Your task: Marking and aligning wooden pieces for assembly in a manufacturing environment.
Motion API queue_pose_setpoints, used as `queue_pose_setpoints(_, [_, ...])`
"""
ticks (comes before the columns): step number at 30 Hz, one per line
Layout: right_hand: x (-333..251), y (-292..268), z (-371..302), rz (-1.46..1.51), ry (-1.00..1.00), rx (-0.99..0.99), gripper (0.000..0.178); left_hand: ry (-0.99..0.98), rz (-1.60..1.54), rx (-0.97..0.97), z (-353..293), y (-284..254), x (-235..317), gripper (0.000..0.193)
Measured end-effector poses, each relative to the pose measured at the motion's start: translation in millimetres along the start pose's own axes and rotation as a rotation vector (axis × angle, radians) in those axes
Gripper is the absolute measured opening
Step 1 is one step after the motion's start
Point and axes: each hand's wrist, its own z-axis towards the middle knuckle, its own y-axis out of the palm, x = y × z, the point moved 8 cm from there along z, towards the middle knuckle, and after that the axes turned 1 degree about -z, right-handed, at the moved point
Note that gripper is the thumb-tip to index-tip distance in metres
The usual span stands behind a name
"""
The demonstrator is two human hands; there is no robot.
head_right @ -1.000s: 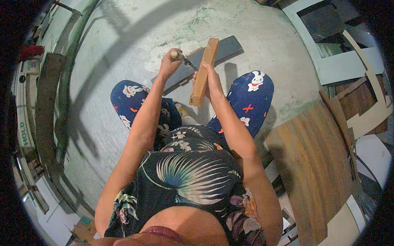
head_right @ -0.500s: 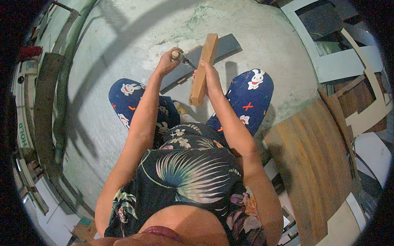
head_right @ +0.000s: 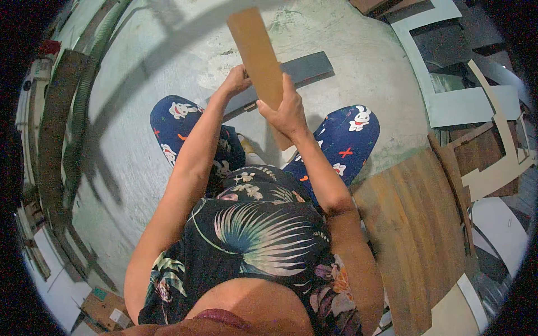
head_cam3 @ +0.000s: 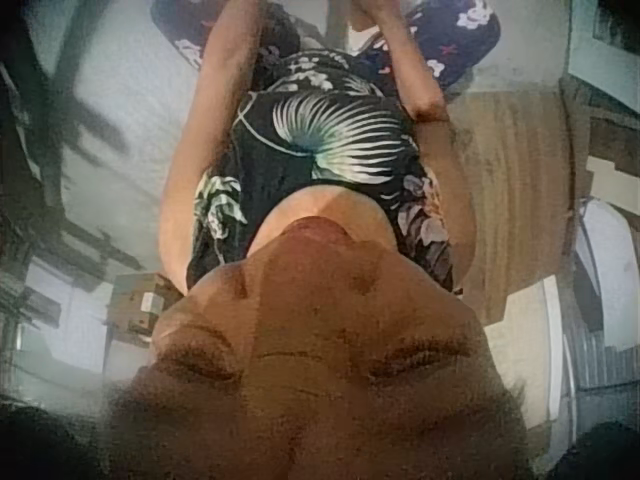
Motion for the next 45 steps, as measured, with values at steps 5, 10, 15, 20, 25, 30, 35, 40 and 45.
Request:
queue_pose_setpoints(5, [41.2,23.3,-8.5,-0.169,0.316,-0.218,0.062,-0.025,-0.117,-0.044,3.4,6.1,-19.1,0.032])
queue_pose_setpoints(10, [9.8,10.0,-0.4,-0.069,0.092,-0.074,0.06,0.0,-0.06,0.028,7.2,3.9,-20.7,0.033])
queue_pose_setpoints(15, [40.0,20.4,-6.3,-0.177,0.222,-0.164,0.062,0.043,-0.04,-0.01,8.9,8.0,-12.2,0.037])
queue_pose_setpoints(20, [23.0,23.3,-3.5,-0.095,0.154,-0.173,0.063,0.095,0.128,-0.018,16.5,9.5,-24.6,0.039])
queue_pose_setpoints(25, [16.5,1.5,-5.2,-0.039,0.093,0.004,0.055,-0.028,-0.092,0.08,14.8,5.3,-33.0,0.039])
queue_pose_setpoints(30, [28.0,-6.8,-8.7,-0.033,0.081,0.064,0.056,-0.007,-0.144,0.076,12.7,-6.7,-16.9,0.037])
queue_pose_setpoints(35, [22.9,-5.9,-7.2,-0.018,0.067,0.08,0.055,0.031,-0.196,0.1,11.9,-8.0,-20.8,0.043])
queue_pose_setpoints(40, [31.2,-5.3,-8.6,-0.042,0.069,0.077,0.057,-0.023,-0.136,0.073,2.9,-4.0,-9.4,0.042])
queue_pose_setpoints(45, [29.9,-3.1,-8.0,-0.018,0.074,0.062,0.058,0.006,-0.088,0.089,1.1,-4.0,-11.9,0.042])
